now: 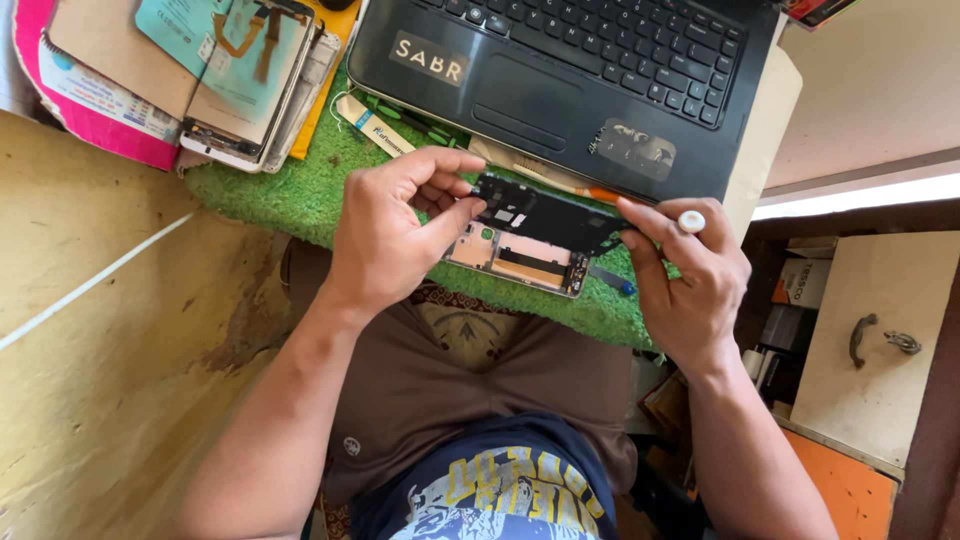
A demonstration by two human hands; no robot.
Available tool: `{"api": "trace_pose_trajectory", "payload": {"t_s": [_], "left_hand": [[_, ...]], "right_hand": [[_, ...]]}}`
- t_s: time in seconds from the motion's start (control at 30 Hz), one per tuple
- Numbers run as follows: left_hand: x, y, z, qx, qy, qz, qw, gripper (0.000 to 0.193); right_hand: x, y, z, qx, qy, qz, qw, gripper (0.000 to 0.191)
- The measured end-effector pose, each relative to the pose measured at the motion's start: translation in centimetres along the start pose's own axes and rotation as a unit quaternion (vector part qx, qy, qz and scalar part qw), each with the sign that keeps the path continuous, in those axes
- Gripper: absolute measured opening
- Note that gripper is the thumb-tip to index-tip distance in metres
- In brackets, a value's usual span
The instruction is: The person repairs a smartphone at a workbench, using a screwdriver to remove and tighten screws on the phone's frame and a pry tool to lift components. They flip the phone over, press on its parts, and work on both sides of the device while it rests on a green mat.
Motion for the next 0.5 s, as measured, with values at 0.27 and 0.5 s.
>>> {"api": "trace_pose_trajectory", "payload": {"t_s": [0.27, 0.5], "left_hand": [[-0.5, 0.6, 3.1, -0.034, -0.129, -0.084, 0.988, 0.015], [-1.0, 1.0, 3.6, -0.115, -0.199, -0.059, 0.971, 0.02]], "right_hand": [[0.4, -0.7, 0.5, 0.027, -0.042, 0.132, 0.99, 0.024], [0.4, -1.8, 0.3, 0.095, -0.153, 0.183, 0.967, 0.028]]}}
Point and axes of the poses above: each hand's wrist, its own x-axis away from the middle knuckle, its own z-axis out of the back of the hand, y = z × x, the point moved 1 cm from there along -x, towards the middle knuckle, and after that the axes turned 15 degrees about -z, right-handed, at the moved point
